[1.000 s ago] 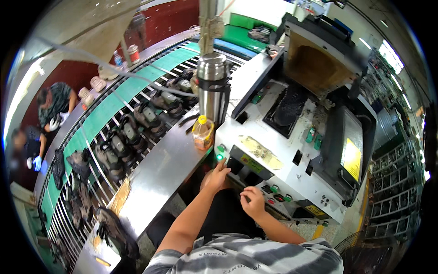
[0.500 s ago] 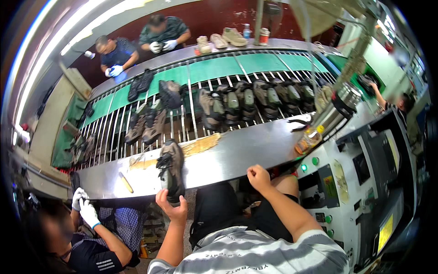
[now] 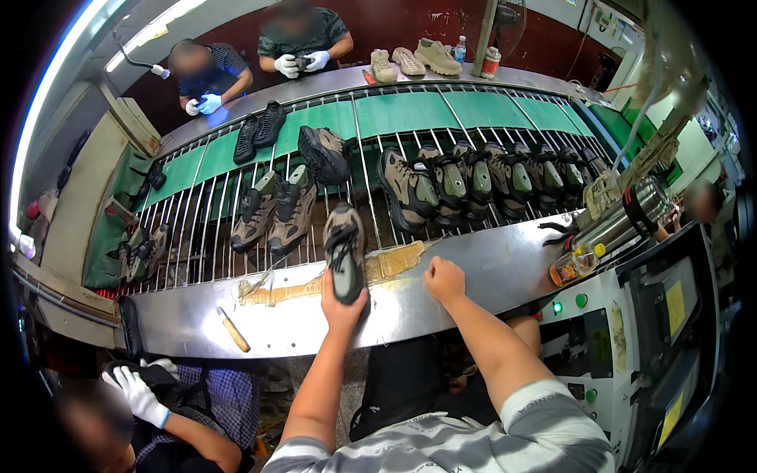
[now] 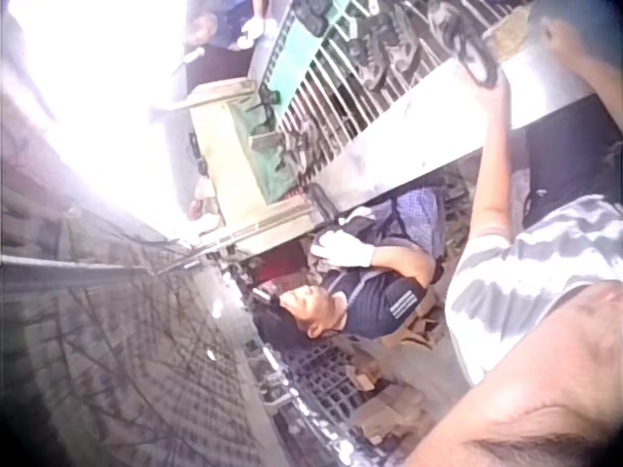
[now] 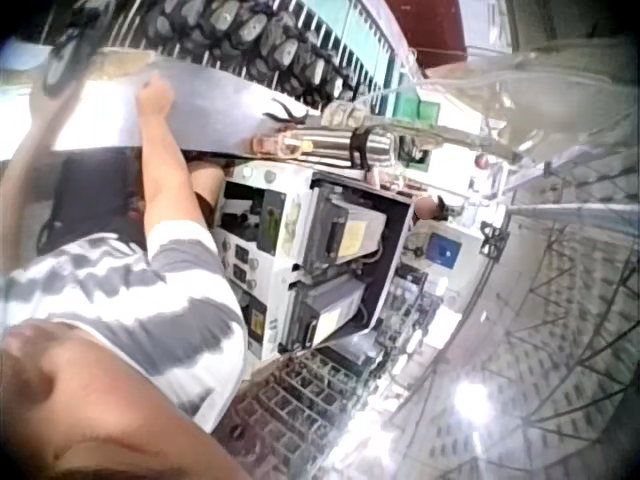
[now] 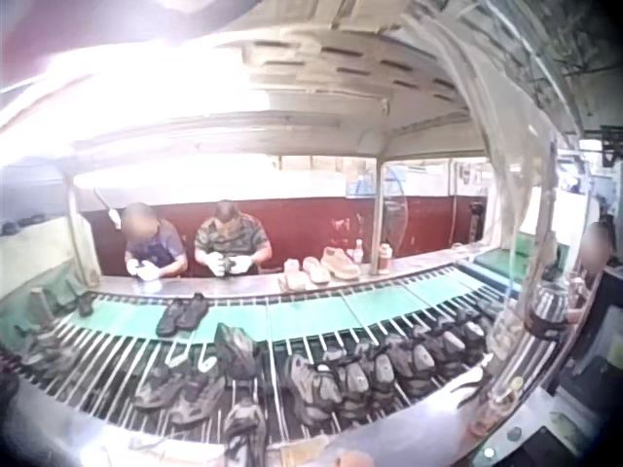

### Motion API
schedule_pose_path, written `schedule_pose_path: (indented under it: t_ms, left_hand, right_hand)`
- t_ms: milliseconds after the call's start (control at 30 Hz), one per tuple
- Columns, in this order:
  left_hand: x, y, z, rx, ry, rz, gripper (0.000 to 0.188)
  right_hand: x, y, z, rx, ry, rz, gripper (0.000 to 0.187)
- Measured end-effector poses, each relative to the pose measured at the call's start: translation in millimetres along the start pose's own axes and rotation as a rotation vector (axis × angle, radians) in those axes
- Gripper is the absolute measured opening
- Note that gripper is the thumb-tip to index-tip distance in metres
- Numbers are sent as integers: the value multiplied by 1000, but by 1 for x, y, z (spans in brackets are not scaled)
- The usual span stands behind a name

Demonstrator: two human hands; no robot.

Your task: The person takes shoes from a conveyor belt, places them into a sole-pressing machine to attach the outsoles, and returns the shoes to the belt.

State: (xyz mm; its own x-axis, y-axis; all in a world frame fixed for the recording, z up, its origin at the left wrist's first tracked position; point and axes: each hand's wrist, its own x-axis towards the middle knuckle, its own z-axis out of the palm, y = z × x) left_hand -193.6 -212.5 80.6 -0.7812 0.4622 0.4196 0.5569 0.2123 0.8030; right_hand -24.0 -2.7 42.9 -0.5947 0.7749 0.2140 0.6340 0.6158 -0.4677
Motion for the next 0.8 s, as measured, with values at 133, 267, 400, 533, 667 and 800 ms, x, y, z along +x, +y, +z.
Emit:
schedule_pose_path:
  t_ms: [133,267,400,533,667,800]
  left_hand:
    - [83,17,43,12,-89,-221,89]
    - [106,1,82,6,-42,-168,89]
    - [122,-18,108,34,-47,-66,91]
    - [131,-41,124,-103,-119,-31,90]
    - [151,-72,130,-341,-113,-84,82]
    - [244,-92,153,-357,90,-289,91]
  right_hand:
    - [2,4,7,-37,28,-26,13]
    - [3,-4,2,-36,56,-30,12]
    - [6,-3,6,-34,76,-56,12]
    - [10,-4,5,-31,-4,-11,14]
    - [10,-1,6,-36,48,-46,14]
    - [12,-3,6,-10,63,-71,15]
